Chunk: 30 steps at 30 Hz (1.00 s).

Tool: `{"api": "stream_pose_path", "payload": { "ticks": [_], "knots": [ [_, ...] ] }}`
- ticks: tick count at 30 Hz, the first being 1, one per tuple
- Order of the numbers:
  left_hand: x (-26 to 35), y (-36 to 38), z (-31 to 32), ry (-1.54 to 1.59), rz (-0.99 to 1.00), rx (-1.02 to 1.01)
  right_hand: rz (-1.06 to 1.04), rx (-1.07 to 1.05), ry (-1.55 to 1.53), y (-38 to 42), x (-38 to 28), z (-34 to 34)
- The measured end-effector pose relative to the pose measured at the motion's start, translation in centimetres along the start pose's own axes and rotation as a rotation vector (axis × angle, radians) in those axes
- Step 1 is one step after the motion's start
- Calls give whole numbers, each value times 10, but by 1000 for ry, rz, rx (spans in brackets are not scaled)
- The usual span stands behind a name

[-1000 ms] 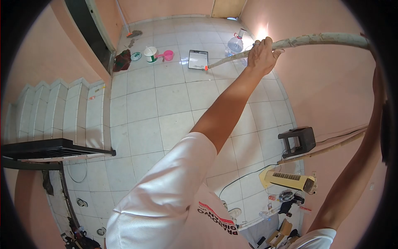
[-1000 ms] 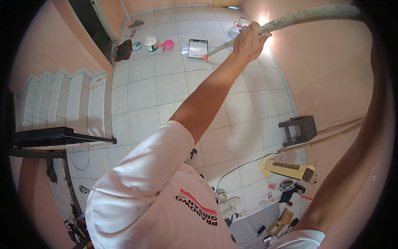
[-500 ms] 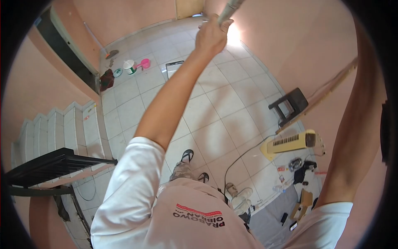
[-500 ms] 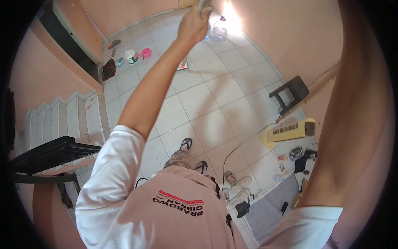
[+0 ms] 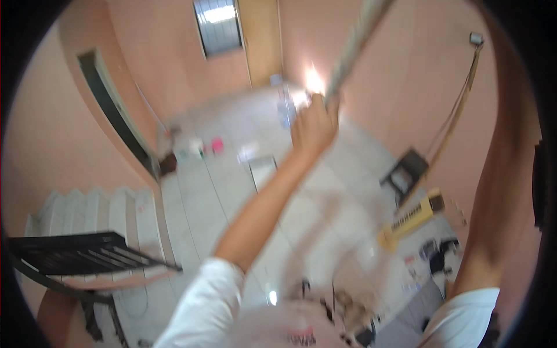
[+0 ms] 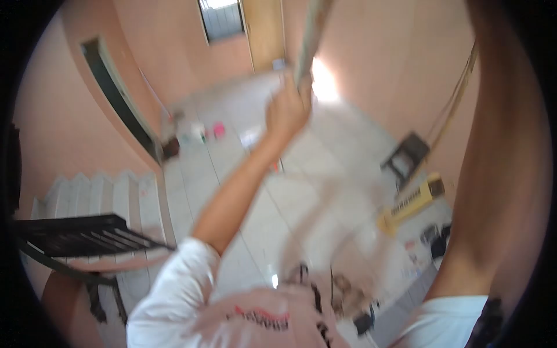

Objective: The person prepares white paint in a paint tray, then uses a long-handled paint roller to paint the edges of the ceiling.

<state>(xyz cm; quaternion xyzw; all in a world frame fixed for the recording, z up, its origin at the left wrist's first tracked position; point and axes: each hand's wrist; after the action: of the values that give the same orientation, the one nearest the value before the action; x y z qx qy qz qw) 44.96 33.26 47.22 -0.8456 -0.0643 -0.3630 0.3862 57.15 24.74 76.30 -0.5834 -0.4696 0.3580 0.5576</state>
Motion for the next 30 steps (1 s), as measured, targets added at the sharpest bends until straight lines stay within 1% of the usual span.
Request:
{"api": "stream_pose_path", "payload": {
  "ticks": [2,4,6,7,10,13,16,21,24,28,30],
  "knots": [
    [17,22,-15,4,52,14,2,83,19,-23,-38,-33],
    [43,48,-38,52,20,-26,37,125,12,-34,-65,-57],
    [59,71,-54,61,60,8,83,114,-15,-35,-73,-76],
    [72,81,-68,39,3,-111,121,97,-26,-38,-79,-86],
    [94,108,-88,44,56,-108,199,38,29,-49,-108,-120],
    [112,135,-99,34,75,-139,141,102,14,-52,-132,-144],
    [133,161,-113,38,80,-135,164,96,43,-52,-157,-167],
    [162,201,-115,61,129,-103,172,110,69,-48,-183,-214],
    [186,228,-116,35,131,-114,166,104,55,-41,-183,-250],
    [219,265,-110,26,150,-113,182,44,136,-32,-193,-303],
    [236,284,-104,65,159,-107,164,50,186,-29,-198,-330]
  ]
}}
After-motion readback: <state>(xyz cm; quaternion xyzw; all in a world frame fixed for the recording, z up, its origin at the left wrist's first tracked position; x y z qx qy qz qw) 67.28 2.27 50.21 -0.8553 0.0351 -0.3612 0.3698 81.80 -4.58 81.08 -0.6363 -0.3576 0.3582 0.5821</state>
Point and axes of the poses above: each hand's wrist, its own y-axis away from the middle knuckle, its own z-axis out of the palm, x = y × z, and after that the axes turned 8 degrees about -z, right-handed
